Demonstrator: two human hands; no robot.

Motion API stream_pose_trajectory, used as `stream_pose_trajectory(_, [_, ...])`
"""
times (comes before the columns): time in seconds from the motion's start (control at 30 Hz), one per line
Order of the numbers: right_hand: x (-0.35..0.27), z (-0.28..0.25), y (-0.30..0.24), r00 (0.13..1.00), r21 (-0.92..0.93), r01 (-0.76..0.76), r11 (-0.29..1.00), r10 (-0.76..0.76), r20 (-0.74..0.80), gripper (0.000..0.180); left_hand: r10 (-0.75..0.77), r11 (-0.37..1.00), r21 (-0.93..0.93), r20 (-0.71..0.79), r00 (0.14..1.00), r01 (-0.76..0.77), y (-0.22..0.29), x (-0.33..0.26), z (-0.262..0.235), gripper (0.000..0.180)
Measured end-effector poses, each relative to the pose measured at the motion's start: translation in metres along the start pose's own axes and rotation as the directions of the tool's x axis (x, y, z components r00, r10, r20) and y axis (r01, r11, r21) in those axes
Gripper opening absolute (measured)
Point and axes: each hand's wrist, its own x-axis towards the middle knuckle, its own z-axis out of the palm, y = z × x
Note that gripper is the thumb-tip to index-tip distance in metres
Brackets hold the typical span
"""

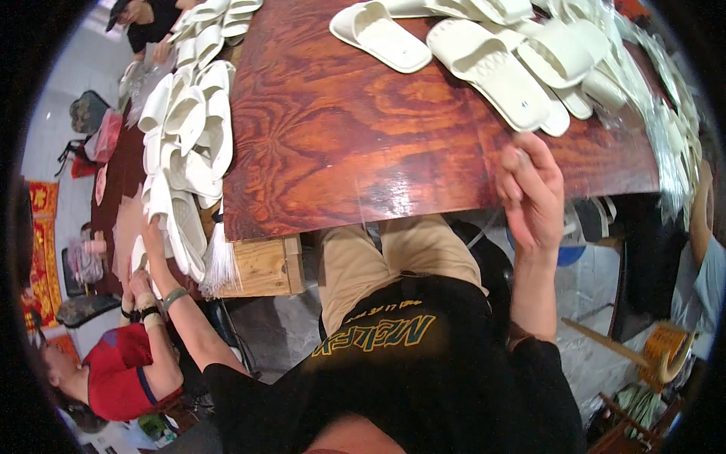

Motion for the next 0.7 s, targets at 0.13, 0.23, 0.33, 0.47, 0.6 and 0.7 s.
stream_pose_trajectory(0.13, [0.004, 0.013, 0.003, 0.988, -0.055, -0.133, 0.990, 0.128, -0.091, 0.017, -0.074, 0.955, 0.285, -0.042, 0.996, 0.083, -0.009, -0.007, 0.023, 0.046])
stream_pose_trajectory(0.23, [0.009, 0.001, 0.003, 0.975, -0.076, -0.204, 0.976, 0.209, 0.075, 0.018, -0.041, 0.946, 0.314, -0.129, 0.991, 0.080, 0.042, -0.027, 0.028, 0.057])
stream_pose_trajectory(0.33, [0.013, -0.001, 0.008, 0.979, -0.182, -0.179, 0.967, 0.194, 0.066, 0.018, 0.068, 0.747, 0.664, -0.114, 0.991, 0.025, 0.056, -0.048, 0.014, 0.067])
stream_pose_trajectory(0.47, [0.008, 0.001, 0.013, 0.983, -0.370, -0.168, 0.914, 0.182, 0.004, 0.018, 0.366, 0.878, 0.401, -0.208, 0.907, -0.262, 0.178, -0.050, 0.023, 0.053])
stream_pose_trajectory(0.6, [0.004, 0.005, 0.020, 0.981, -0.528, -0.160, 0.834, 0.194, 0.011, 0.015, 0.622, 0.781, 0.070, 0.009, 0.783, -0.621, 0.299, -0.013, 0.106, 0.024])
stream_pose_trajectory(0.7, [-0.001, 0.001, 0.015, 0.988, -0.771, 0.154, 0.618, -0.076, 0.136, 0.011, 0.828, 0.546, 0.078, 0.098, 0.551, -0.834, 0.359, 0.043, 0.189, 0.023])
